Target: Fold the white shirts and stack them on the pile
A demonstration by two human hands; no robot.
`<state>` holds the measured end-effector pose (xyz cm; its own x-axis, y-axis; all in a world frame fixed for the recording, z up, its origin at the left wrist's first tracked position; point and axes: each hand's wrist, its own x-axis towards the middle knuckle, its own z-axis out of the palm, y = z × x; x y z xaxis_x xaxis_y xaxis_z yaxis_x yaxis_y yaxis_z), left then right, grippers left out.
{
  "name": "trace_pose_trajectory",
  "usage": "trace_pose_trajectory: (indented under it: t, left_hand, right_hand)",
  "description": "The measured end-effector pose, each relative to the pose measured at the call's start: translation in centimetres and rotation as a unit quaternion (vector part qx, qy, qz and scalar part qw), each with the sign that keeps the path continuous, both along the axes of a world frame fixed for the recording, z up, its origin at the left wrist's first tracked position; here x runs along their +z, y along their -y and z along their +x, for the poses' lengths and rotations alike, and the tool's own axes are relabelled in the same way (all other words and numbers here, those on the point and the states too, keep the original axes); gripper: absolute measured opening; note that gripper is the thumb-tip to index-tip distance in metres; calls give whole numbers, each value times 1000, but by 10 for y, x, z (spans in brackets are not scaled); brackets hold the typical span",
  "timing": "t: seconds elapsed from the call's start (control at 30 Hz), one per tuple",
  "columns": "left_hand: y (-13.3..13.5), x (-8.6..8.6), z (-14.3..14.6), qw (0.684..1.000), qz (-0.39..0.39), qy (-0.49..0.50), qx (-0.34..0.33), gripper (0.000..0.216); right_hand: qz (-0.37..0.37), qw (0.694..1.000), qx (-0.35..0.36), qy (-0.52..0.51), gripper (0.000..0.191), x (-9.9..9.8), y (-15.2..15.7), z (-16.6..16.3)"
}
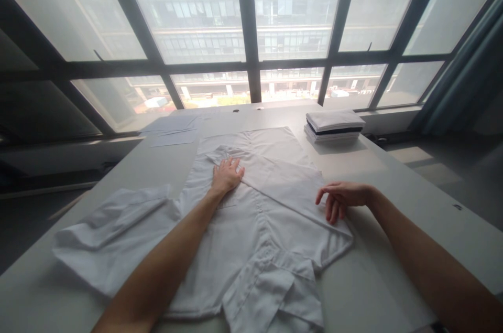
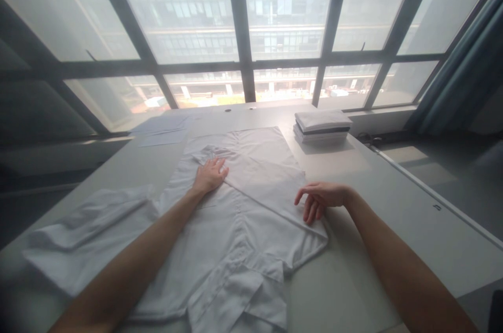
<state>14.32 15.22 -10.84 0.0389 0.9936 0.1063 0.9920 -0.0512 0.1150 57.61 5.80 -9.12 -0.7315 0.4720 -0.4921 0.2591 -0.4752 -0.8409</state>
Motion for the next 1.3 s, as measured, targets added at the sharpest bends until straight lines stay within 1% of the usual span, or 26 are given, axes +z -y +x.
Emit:
trace_pose_trajectory:
  t: [0.13, 0.23, 0.3, 0.37, 0.5, 0.53, 0.6, 0.77, 0.9, 1.3]
  left_hand:
    - [0, 0, 0, 1000, 1, 1, 1, 62]
    - [1, 1, 0, 1000, -3, 4, 1, 62]
    - [1, 1, 1, 1000, -3, 6, 1, 62]
    - [1, 2, 1, 1000, -4, 8, 0, 62]
    - [1, 2, 1, 1000, -6, 8, 0, 62]
    - [0, 2, 1, 1000, -7, 7, 1, 62]
    - [0, 2, 1, 1000, -7, 6, 3, 62]
    - [1, 2, 1, 1000, -7, 7, 3, 61]
    - [1, 3, 1, 1000, -6, 3, 2, 60]
    - [1, 4, 2, 1000, -11, 7, 5, 62]
  right_hand:
    - [3, 1000, 14, 4, 48, -1, -1, 4]
    - [19, 998, -25, -55, 45, -3, -1, 7]
    - [47, 990, -80, -110, 44, -4, -2, 7]
    - [75, 974, -155, -148, 44, -5, -3, 4]
    - [86, 932, -313, -163, 37, -6, -9, -6]
    - [83, 923, -338, -165, 36, -6, -11, -8]
    - [77, 911, -365, -175, 35, -8, -13, -10]
    - [78, 890, -398, -209, 36, -10, -17, -10]
    - [78, 877, -421, -219, 35, -10, -18, -10]
    - [68, 890, -399, -211, 39, -13, -19, -8]
